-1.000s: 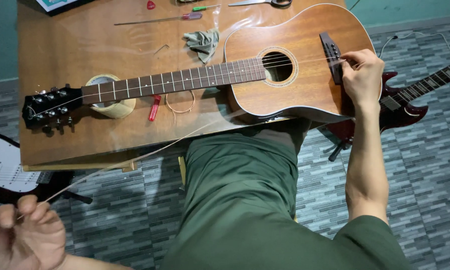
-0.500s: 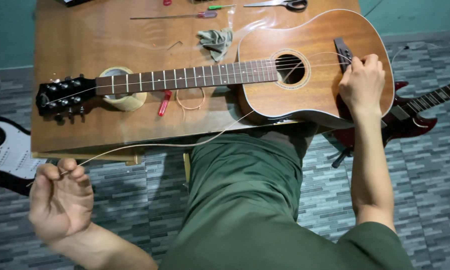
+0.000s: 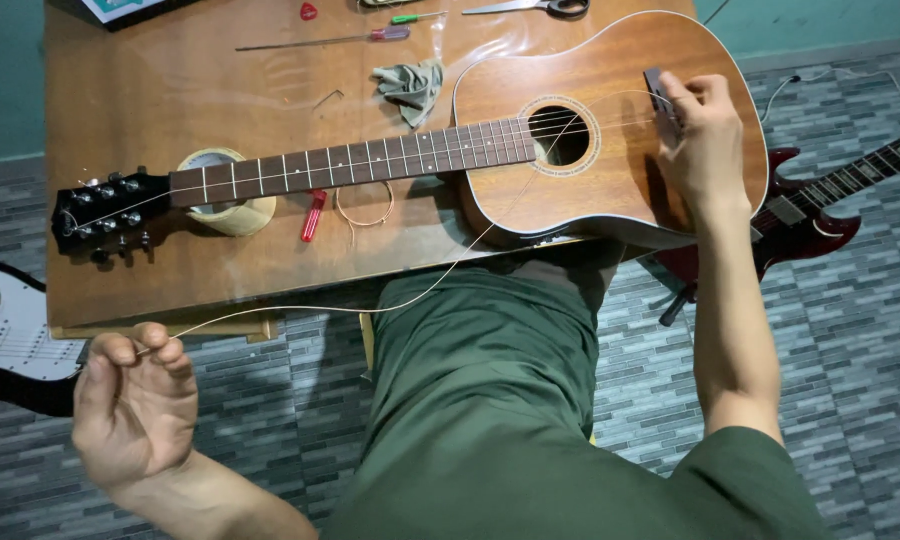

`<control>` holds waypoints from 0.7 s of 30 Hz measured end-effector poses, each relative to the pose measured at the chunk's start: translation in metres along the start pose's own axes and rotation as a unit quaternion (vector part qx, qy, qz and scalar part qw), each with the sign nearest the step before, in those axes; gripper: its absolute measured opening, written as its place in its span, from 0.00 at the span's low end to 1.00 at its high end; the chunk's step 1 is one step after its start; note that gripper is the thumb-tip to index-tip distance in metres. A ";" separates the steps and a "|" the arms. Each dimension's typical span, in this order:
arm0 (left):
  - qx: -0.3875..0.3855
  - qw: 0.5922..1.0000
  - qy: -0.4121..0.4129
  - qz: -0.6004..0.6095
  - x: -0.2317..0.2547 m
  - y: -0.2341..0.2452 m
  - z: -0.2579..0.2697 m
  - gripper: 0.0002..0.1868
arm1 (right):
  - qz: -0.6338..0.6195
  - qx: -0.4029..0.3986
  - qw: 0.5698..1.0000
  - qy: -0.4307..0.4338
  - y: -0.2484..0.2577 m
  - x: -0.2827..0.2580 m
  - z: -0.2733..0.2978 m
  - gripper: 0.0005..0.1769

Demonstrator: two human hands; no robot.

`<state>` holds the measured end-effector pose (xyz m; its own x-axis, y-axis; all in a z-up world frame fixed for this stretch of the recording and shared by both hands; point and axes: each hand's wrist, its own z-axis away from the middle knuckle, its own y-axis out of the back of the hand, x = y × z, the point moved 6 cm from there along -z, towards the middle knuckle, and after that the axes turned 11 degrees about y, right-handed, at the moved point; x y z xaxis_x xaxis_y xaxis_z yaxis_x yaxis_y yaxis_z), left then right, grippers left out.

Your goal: The person replaces the strings on an acoustic guitar. They uncoil new strings, thread them through the bridge, and wind them onto the tuning pegs at the headstock. The person uses a red string winder to tighten the strings and plucks them to check the tension.

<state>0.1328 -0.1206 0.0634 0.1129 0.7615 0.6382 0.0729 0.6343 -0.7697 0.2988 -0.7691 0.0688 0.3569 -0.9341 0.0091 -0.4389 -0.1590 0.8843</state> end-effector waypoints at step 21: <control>0.126 0.990 -0.010 0.060 -0.022 0.041 -0.034 0.19 | 0.039 0.023 0.999 -0.004 0.018 0.015 0.014 0.10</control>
<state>0.1671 -0.1162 0.0175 0.0852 0.8343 0.5446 -0.1892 0.5502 -0.8133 0.2852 -0.7907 0.0780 0.3134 -0.9467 0.0741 -0.5023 -0.0991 0.8590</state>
